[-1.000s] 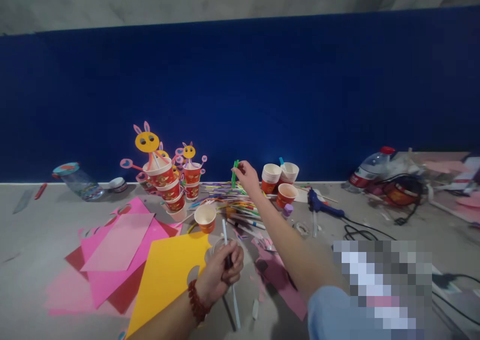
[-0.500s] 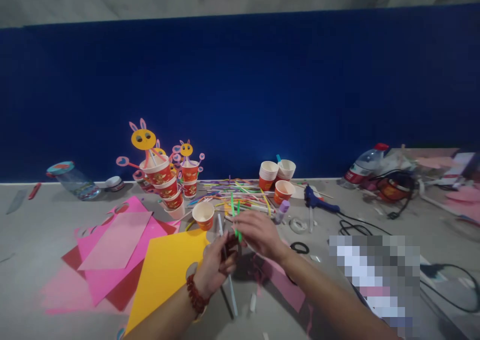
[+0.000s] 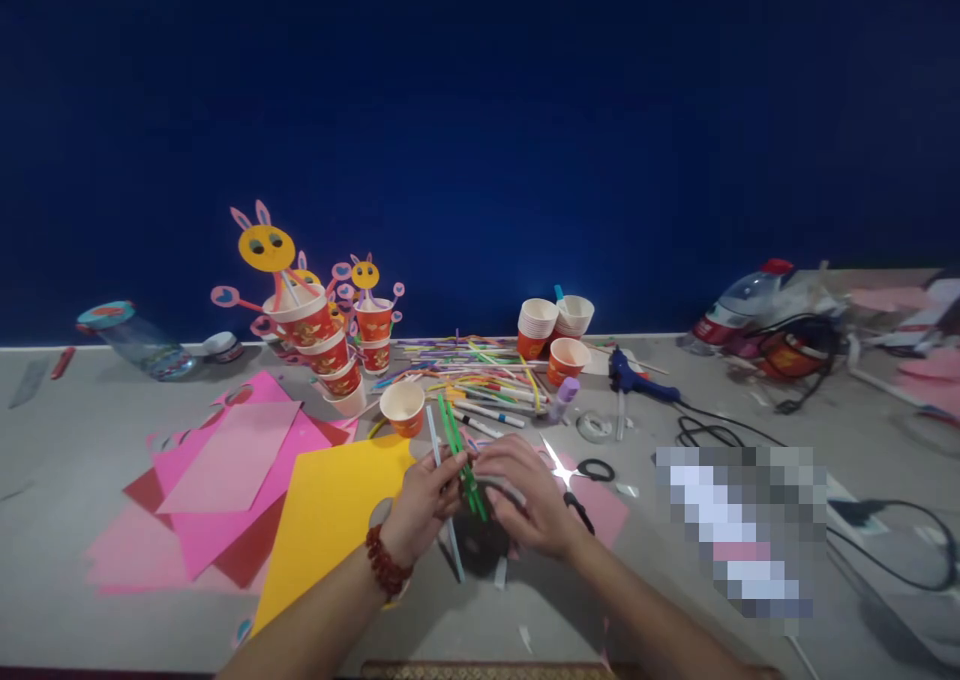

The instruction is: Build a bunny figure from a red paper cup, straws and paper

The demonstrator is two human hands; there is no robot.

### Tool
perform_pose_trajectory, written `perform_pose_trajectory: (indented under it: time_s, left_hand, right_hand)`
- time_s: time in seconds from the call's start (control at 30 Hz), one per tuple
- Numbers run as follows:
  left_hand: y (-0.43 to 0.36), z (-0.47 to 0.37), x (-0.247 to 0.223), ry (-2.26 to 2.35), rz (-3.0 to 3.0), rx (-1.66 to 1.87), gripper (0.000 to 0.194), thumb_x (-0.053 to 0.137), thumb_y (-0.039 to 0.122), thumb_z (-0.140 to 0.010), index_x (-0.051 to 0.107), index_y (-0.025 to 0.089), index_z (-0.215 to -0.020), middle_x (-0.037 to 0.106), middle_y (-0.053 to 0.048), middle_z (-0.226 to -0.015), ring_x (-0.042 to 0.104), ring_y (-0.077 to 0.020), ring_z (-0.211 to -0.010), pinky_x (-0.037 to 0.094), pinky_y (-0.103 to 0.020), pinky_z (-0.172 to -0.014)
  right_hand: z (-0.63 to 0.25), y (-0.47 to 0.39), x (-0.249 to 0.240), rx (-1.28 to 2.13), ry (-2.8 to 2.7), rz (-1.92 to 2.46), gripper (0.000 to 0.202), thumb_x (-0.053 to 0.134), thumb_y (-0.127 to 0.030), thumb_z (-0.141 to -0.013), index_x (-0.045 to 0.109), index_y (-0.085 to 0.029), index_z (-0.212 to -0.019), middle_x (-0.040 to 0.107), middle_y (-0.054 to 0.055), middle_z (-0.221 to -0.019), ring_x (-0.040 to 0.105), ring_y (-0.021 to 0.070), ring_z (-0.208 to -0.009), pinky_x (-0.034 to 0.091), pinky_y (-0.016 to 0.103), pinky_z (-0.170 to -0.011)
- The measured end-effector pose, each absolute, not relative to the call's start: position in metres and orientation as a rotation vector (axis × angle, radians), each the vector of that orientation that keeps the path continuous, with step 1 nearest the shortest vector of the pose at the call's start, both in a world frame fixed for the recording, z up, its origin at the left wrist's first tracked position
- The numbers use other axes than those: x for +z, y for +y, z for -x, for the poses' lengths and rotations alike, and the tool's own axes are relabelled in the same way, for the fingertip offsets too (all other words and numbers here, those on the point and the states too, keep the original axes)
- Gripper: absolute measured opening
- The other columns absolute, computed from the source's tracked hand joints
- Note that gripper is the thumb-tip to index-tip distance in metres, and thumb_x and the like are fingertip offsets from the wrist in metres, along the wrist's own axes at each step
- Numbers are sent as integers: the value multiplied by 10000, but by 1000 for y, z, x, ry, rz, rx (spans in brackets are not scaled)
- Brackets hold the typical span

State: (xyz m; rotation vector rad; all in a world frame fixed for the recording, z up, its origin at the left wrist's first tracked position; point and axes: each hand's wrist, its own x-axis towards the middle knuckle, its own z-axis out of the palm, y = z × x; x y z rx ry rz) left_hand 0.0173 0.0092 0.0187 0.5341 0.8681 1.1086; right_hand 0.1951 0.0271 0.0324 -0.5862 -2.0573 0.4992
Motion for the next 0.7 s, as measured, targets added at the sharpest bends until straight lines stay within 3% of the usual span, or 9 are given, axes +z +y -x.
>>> perform_pose_trajectory:
  time_s: [0.1, 0.27, 0.4, 0.7]
  left_hand:
    - [8, -18, 18, 869, -544, 1084, 450, 873, 443, -630, 631, 131, -846, 325, 138, -437, 151, 2, -369, 83, -178, -391]
    - [6, -22, 21, 921, -608, 1067, 463, 867, 480, -603, 615, 162, -825, 339, 135, -446, 143, 0, -368, 93, -171, -380]
    - [5, -24, 21, 958, -612, 1071, 473, 863, 488, -598, 592, 167, -815, 398, 122, -492, 161, 7, -371, 109, -162, -376]
    - [3, -25, 16, 950, -701, 1049, 458, 849, 488, -640, 568, 170, -813, 377, 125, -503, 199, 3, -368, 118, -173, -384]
  right_hand:
    - [-196, 23, 33, 834, -1933, 802, 91, 509, -242, -914, 590, -216, -944, 639, 43, -851, 606, 186, -762, 497, 304, -692]
    - [-195, 22, 20, 1204, -1959, 888, 206, 620, -352, -883, 515, -213, -774, 515, -35, -670, 492, 131, -601, 398, 231, -548]
    - [-194, 21, 15, 1245, -1951, 903, 238, 614, -363, -888, 490, -217, -746, 465, -54, -612, 463, 122, -567, 364, 221, -519]
    - [-197, 23, 14, 1078, -2023, 924, 308, 601, -382, -908, 517, -204, -670, 524, -38, -609, 482, 127, -587, 352, 227, -552]
